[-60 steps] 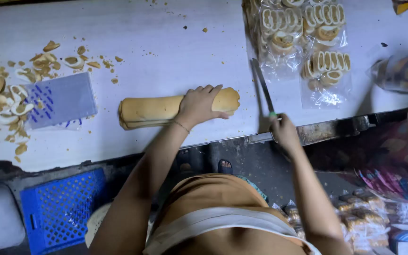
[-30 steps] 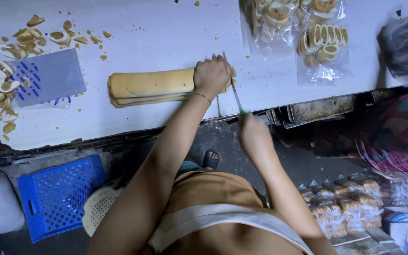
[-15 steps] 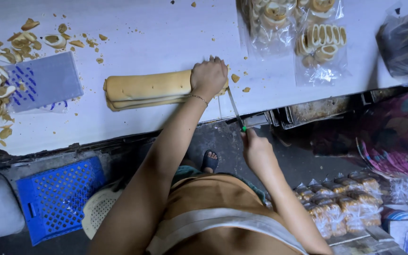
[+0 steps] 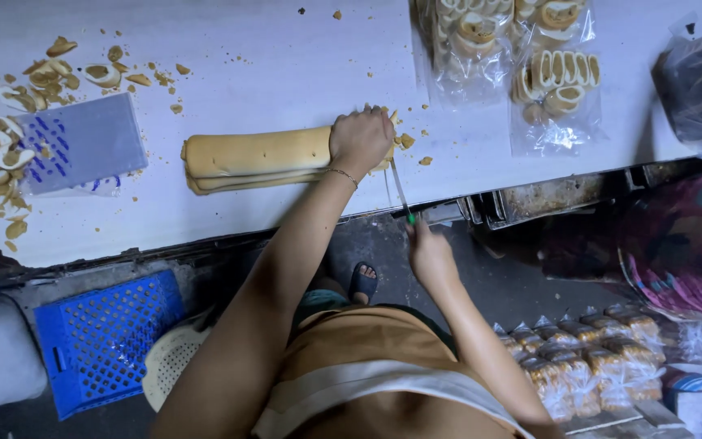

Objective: The person slices a long bread roll with a knife and then places the individual slices into a clear plastic bag by hand.

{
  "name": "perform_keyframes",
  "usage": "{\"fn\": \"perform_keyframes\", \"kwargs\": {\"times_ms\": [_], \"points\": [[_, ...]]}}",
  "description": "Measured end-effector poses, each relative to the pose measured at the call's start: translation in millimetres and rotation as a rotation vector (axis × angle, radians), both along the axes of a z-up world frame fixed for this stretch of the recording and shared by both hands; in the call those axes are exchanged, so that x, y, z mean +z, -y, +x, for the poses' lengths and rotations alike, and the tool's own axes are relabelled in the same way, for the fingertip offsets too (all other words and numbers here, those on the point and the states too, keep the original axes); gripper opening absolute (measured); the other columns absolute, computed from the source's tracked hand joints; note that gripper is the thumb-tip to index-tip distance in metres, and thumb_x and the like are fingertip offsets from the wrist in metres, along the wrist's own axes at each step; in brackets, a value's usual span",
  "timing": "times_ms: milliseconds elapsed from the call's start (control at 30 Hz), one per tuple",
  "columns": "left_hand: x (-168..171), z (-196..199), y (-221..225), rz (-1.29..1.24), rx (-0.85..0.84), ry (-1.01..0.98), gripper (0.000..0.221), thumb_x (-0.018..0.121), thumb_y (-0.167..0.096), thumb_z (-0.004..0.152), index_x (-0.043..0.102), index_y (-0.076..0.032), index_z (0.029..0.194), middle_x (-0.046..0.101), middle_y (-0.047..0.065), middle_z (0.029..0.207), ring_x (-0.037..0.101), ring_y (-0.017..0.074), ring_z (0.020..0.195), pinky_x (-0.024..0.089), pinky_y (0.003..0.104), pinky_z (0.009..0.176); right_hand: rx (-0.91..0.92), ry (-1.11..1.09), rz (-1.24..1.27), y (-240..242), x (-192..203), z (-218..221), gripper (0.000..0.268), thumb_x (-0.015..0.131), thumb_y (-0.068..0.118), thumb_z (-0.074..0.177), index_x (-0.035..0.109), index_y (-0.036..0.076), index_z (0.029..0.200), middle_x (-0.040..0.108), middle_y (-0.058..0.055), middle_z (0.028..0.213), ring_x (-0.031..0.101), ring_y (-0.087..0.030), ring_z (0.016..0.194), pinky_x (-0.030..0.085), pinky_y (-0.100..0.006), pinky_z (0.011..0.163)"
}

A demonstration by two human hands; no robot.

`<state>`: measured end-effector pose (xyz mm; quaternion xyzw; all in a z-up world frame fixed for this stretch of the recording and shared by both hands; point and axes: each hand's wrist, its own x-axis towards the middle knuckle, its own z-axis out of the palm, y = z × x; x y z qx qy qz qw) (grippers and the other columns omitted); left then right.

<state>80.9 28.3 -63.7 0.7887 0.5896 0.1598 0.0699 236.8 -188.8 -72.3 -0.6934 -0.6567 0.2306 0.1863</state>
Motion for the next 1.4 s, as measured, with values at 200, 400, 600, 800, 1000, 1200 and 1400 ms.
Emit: {"fn": "perform_keyframes", "kwargs": {"times_ms": [200, 400, 600, 800, 1000, 1200, 1400], "points": [[4, 1, 8, 0.058, 0.007, -0.002, 0.038, 0.046, -0.028, 0.098, 0.073, -0.01, 0.079, 0.075, 0.011, 0.079, 0.072, 0.0305, 0.067, 0.055, 0.048, 0.065, -0.037, -0.046, 0.082, -56, -41, -14, 0.027, 0.052, 0.024, 0.107, 0.061, -0.001, 0.102, 0.064, -0.032, 0.071, 0.064, -0.053, 0.071, 0.05, -0.061, 0.063], [5, 0, 9, 0.096, 0.021, -0.002, 0.038, 0.047, -0.028, 0.098, 0.072, -0.009, 0.076, 0.074, 0.011, 0.079, 0.071, 0.0304, 0.066, 0.054, 0.048, 0.062, -0.067, 0.042, -0.114, 65, -29, 12, 0.028, 0.054, 0.027, 0.102, 0.061, 0.004, 0.118, 0.064, -0.033, 0.065, 0.065, -0.054, 0.065, 0.051, -0.063, 0.057], [10, -1, 4, 0.113, -0.009, 0.01, 0.034, 0.046, -0.026, 0.098, 0.071, -0.008, 0.085, 0.074, 0.013, 0.087, 0.071, 0.0322, 0.071, 0.054, 0.049, 0.065, -0.085, 0.09, 0.397, -40, -10, 38, 0.029, 0.058, 0.027, 0.104, 0.071, 0.003, 0.116, 0.071, -0.026, 0.085, 0.071, -0.043, 0.073, 0.057, -0.052, 0.065], [5, -4, 9, 0.081, -0.007, 0.02, 0.039, 0.042, -0.029, 0.103, 0.072, -0.004, 0.097, 0.075, 0.016, 0.101, 0.072, 0.0327, 0.08, 0.055, 0.048, 0.073, -0.153, 0.273, 0.366, -111, 12, 68, 0.025, 0.07, 0.02, 0.094, 0.074, 0.004, 0.112, 0.067, -0.022, 0.104, 0.066, -0.045, 0.09, 0.052, -0.053, 0.078], [30, -34, 57, 0.309, -0.315, 0.705, 0.023, 0.05, -0.013, 0.107, 0.069, -0.001, 0.112, 0.073, 0.018, 0.105, 0.071, 0.0332, 0.098, 0.055, 0.044, 0.09, 0.289, -0.236, 0.36, -218, -27, 14, 0.034, 0.06, 0.007, 0.092, 0.069, 0.005, 0.125, 0.065, -0.017, 0.135, 0.059, -0.041, 0.129, 0.049, -0.047, 0.11], [-51, -36, 158, -0.668, -0.33, 0.959, 0.029, 0.046, -0.022, 0.109, 0.07, -0.006, 0.102, 0.075, 0.006, 0.087, 0.072, 0.0146, 0.076, 0.061, 0.03, 0.071, 0.553, -0.039, 0.35, -212, -15, -1, 0.03, 0.072, 0.013, 0.086, 0.075, 0.006, 0.115, 0.065, -0.018, 0.136, 0.056, -0.041, 0.131, 0.035, -0.053, 0.109], [-146, 13, 191, -1.406, 0.174, 1.444, 0.041, 0.038, -0.031, 0.111, 0.063, 0.002, 0.115, 0.072, 0.015, 0.105, 0.071, 0.0225, 0.094, 0.063, 0.036, 0.088, 0.512, 0.059, 0.348, -209, -22, 43, 0.02, 0.066, 0.015, 0.089, 0.072, 0.006, 0.106, 0.066, -0.015, 0.137, 0.061, -0.033, 0.133, 0.048, -0.042, 0.115]]}}
